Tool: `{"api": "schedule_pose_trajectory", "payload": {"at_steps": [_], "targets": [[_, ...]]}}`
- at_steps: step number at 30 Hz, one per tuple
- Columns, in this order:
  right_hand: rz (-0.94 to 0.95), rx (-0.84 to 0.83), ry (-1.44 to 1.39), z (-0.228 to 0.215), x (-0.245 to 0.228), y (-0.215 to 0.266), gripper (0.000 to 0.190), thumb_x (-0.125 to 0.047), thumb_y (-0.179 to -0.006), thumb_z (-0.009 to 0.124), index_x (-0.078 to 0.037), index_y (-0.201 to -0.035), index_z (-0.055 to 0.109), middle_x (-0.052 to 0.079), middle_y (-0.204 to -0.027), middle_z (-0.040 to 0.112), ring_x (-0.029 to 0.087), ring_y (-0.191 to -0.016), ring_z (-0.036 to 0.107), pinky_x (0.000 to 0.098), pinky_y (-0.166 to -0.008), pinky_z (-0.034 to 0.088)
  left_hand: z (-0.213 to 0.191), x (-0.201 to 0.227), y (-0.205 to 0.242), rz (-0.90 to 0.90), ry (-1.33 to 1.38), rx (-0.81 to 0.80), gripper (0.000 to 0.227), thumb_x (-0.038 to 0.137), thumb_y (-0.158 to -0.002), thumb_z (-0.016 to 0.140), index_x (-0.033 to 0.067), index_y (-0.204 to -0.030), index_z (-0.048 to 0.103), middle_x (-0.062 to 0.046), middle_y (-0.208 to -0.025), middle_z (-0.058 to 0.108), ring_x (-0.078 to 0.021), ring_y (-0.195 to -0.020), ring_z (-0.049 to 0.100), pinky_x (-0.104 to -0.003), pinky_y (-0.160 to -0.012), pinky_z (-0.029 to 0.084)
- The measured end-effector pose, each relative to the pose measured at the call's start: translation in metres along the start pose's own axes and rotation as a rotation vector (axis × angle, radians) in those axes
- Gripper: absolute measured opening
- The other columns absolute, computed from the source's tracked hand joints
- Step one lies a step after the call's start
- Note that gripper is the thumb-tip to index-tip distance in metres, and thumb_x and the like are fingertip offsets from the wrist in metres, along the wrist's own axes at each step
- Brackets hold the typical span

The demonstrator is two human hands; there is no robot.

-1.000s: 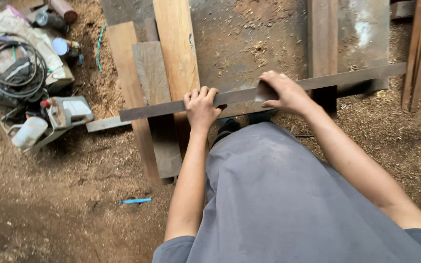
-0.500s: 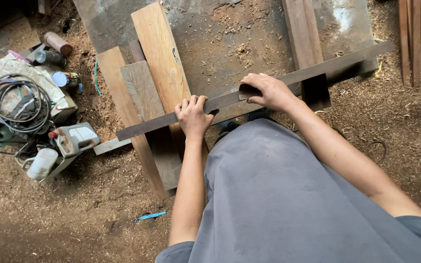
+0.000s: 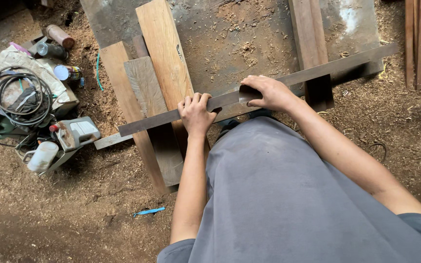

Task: The person sands a piece of wood by hand using a piece of sandpaper, moving it along the length of the board.

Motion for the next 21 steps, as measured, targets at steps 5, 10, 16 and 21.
{"api": "schedule_pose_trajectory", "payload": {"at_steps": [5,10,16,21], "targets": [[0.026,-0.036,-0.016,0.000,0.002,-0.001,0.073,-0.028,-0.077,0.083,-0.008,-0.141,0.057,0.017,-0.147,0.057,0.035,-0.137,0.052,0.0440,-0.114,0.042,-0.002,0.001,-0.001,-0.012,0.033,0.002,0.044,0.027,-0.058,0.088,0.0216,-0.098,0.072,0.001,-0.094,0.067,-0.0241,-0.096,0.062,-0.041,-0.093,0.042],[0.016,-0.032,-0.013,-0.003,-0.002,-0.003,0.074,-0.027,-0.076,0.084,-0.007,-0.142,0.056,0.017,-0.147,0.057,0.035,-0.136,0.052,0.0443,-0.113,0.041,0.007,-0.002,0.000,-0.027,-0.022,-0.048,0.041,0.021,-0.058,0.085,0.0241,-0.097,0.074,0.004,-0.094,0.069,-0.0208,-0.094,0.063,-0.038,-0.088,0.042],[0.026,-0.016,-0.010,-0.005,-0.003,0.002,0.073,-0.026,-0.076,0.084,-0.008,-0.142,0.057,0.016,-0.147,0.057,0.034,-0.137,0.052,0.0437,-0.113,0.042,0.021,-0.001,-0.006,0.042,0.050,-0.057,0.038,0.021,-0.061,0.087,0.0205,-0.097,0.074,0.004,-0.096,0.070,-0.0193,-0.092,0.063,-0.039,-0.083,0.042],[0.040,0.018,0.008,-0.012,0.015,0.019,0.071,-0.024,-0.078,0.083,-0.009,-0.142,0.058,0.013,-0.146,0.060,0.031,-0.139,0.054,0.0412,-0.116,0.044,0.034,0.031,-0.006,0.092,0.092,-0.088,0.036,0.017,-0.062,0.085,0.0187,-0.096,0.073,0.004,-0.098,0.070,-0.0207,-0.098,0.063,-0.040,-0.085,0.044]]}}
Point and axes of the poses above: each hand's wrist, its own y-axis away from the middle knuckle, its own z-axis out of the palm, x = y × z, the point moved 4 cm from there along -y, towards the middle knuckle
